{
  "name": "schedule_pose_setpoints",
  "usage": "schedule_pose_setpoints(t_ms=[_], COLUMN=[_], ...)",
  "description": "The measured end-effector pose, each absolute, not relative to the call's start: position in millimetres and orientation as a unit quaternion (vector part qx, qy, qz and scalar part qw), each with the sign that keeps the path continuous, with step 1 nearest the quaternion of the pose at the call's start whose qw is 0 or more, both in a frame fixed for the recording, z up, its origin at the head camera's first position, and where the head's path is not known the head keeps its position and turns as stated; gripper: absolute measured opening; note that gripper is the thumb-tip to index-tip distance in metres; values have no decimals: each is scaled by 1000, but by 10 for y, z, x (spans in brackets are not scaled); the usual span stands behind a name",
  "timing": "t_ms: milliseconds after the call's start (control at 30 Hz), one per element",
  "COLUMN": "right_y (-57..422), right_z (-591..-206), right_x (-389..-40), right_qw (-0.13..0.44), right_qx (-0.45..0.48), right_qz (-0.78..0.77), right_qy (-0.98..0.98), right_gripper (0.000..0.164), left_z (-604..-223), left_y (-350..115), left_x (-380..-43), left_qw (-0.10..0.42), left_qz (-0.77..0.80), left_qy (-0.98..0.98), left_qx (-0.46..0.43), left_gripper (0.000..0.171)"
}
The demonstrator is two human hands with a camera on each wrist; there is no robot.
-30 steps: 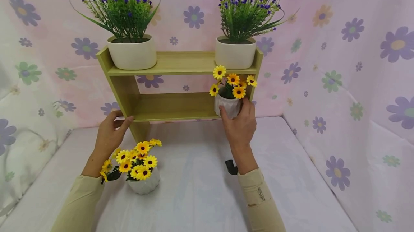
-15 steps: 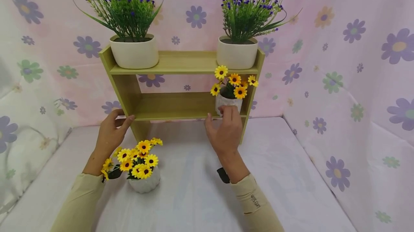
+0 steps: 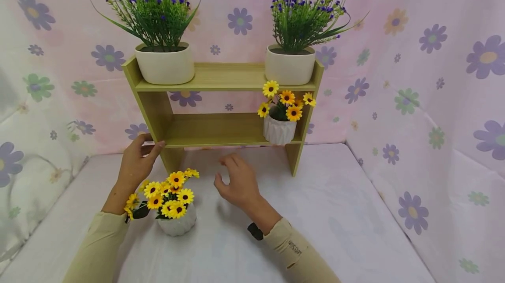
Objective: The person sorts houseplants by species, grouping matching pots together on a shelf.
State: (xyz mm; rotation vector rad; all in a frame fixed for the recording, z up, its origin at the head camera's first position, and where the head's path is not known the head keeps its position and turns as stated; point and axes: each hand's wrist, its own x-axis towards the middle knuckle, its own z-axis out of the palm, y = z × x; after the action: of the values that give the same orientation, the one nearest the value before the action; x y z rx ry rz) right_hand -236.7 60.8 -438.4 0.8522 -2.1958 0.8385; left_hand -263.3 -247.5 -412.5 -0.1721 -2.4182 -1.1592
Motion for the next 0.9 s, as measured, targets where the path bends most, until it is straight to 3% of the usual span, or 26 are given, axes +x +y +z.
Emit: schedule_pose_setpoints(t_ms=[233,500,633,900], right_y=[397,201,108,-15], right_z=[-4501,-4625,-4669,-4739], right_x=[-2226,-2152,-2137,-2116], right_qw=[156,-70,-110,-137], right_qx=[377,387,387,377], right_qz=[343,412,434,482], right_qy=[-846,-822,-806,-779], right_gripper=[38,68,78,83], left_z=[-4119,-4125,-4122,-4120], left_y=[-2469,-2468,-2464,-2463], left_x=[-2626,-2620,-2619,-2618], left_qw=[225,225,227,226], left_qz=[-422,-424,-425,-425], left_qy=[-876,-875,-874,-874], left_qx=[-64,-65,-69,-65], left_gripper=[58,58,57,57])
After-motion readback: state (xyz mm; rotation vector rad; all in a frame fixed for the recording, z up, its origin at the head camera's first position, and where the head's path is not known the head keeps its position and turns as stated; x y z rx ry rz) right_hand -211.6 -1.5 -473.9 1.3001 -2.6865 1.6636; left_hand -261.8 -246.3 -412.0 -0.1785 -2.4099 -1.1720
